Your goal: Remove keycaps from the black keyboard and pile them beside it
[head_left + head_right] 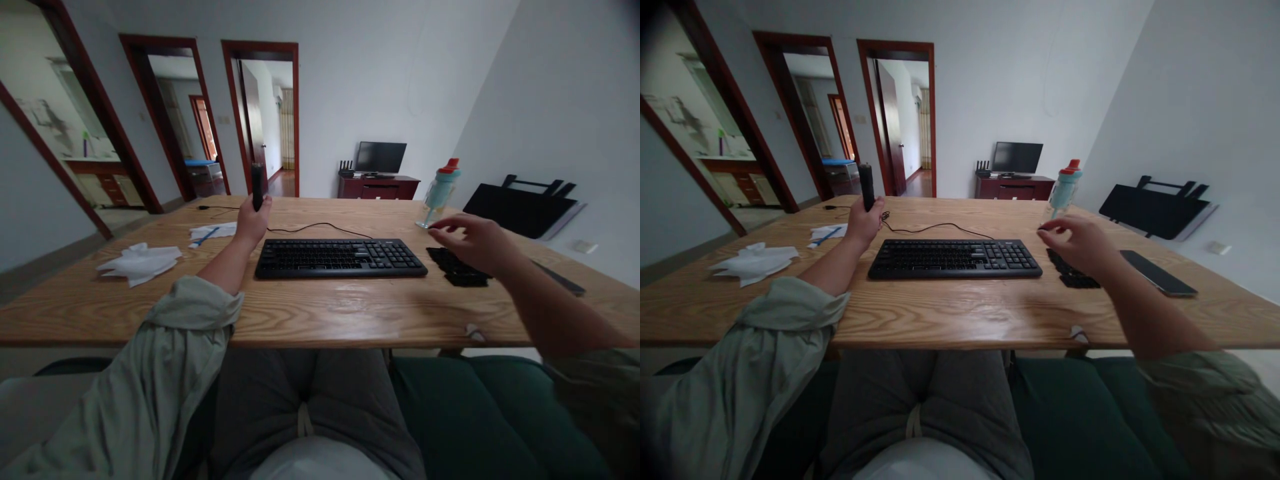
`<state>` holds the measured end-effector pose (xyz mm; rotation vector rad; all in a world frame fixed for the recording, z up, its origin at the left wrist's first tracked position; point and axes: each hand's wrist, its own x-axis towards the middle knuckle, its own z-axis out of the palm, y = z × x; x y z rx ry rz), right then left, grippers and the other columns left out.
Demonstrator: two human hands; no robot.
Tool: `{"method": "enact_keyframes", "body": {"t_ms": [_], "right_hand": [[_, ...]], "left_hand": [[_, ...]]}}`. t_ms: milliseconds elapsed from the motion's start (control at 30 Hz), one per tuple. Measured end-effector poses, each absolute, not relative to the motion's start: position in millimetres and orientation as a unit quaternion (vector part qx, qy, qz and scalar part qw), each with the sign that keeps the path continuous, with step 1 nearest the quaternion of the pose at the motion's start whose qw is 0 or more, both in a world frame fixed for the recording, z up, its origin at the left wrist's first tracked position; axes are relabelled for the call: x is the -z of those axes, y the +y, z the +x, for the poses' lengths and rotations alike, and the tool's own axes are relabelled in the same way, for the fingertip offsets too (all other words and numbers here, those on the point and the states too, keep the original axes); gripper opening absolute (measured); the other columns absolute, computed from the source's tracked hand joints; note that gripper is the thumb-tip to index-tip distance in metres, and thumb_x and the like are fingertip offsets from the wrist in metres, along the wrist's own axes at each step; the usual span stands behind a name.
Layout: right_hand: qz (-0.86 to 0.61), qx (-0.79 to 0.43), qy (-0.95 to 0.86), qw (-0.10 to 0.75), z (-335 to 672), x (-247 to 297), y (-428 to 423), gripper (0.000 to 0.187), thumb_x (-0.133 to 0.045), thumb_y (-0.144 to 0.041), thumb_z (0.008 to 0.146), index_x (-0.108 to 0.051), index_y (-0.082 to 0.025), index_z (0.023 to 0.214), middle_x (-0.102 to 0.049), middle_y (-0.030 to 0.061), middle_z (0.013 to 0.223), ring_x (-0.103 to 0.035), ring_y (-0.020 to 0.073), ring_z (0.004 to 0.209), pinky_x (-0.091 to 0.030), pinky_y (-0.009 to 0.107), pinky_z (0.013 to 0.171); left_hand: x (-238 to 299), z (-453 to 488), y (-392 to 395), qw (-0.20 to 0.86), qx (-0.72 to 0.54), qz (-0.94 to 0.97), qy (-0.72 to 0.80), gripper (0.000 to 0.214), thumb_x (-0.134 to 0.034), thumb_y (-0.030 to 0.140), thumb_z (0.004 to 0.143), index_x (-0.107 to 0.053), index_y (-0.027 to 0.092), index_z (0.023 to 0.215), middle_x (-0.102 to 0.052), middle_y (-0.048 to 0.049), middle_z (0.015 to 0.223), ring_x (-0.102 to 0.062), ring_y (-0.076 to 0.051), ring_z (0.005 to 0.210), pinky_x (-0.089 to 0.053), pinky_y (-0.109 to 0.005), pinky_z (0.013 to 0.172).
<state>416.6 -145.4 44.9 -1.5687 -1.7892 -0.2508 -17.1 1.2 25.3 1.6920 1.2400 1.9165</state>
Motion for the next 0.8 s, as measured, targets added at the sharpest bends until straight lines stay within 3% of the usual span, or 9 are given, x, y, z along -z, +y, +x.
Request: {"method": "enact_keyframes", "body": {"t_ms": [133,267,433,667,800], "right_hand": [[-0.753,0.032,-0.579,0.310,513,-29,-177,0.032,-0.076,-0.052,0.063,-0.075,-0.023,0.076,-0.069,0.0140,0.072,-0.057,0.0181,0.057,-0.039,0.039,0.062],[-0.792,-0.035,-0.531,0.298,569,14,-204,0.028,-0.079,-0.049,0.052,-0.075,-0.025,0.068,-0.069,0.0182,0.073,-0.058,0.0209,0.055,-0.038,0.044,0.063],[-0.825,-0.034,-0.490,0.279,581,50,-214,0.029,-0.076,-0.047,0.055,-0.077,-0.029,0.078,-0.069,0.0151,0.074,-0.059,0.0226,0.059,-0.041,0.044,0.070],[-0.812,-0.069,-0.502,0.289,573,50,-203,0.031,-0.073,-0.040,0.064,-0.078,-0.030,0.093,-0.072,0.0146,0.082,-0.063,0.0257,0.066,-0.043,0.044,0.073],[-0.797,-0.062,-0.517,0.306,567,49,-202,0.029,-0.076,-0.039,0.065,-0.077,-0.029,0.092,-0.072,0.0148,0.089,-0.065,0.0253,0.072,-0.044,0.043,0.075]], "left_hand": [[-26,-15,-7,0.129,-0.648,0.612,0.435,0.020,-0.059,0.040,0.081,-0.056,0.020,0.074,-0.048,0.0014,0.060,-0.051,-0.014,0.058,-0.043,-0.025,0.054],[-27,-16,-9,0.093,-0.628,0.639,0.434,0.021,-0.060,0.039,0.080,-0.056,0.020,0.071,-0.051,-0.0002,0.063,-0.049,-0.015,0.061,-0.041,-0.027,0.058],[-24,-18,-9,0.087,-0.614,0.652,0.436,0.022,-0.062,0.038,0.078,-0.054,0.021,0.067,-0.049,-0.0003,0.062,-0.046,-0.016,0.061,-0.039,-0.027,0.058],[-18,-20,-4,0.067,-0.591,0.667,0.448,0.023,-0.059,0.041,0.081,-0.056,0.021,0.070,-0.053,-0.0011,0.065,-0.049,-0.016,0.063,-0.039,-0.028,0.060],[-17,-20,-2,0.060,-0.588,0.672,0.447,0.024,-0.058,0.043,0.083,-0.057,0.021,0.071,-0.053,-0.0012,0.066,-0.050,-0.017,0.064,-0.040,-0.028,0.061]]}}
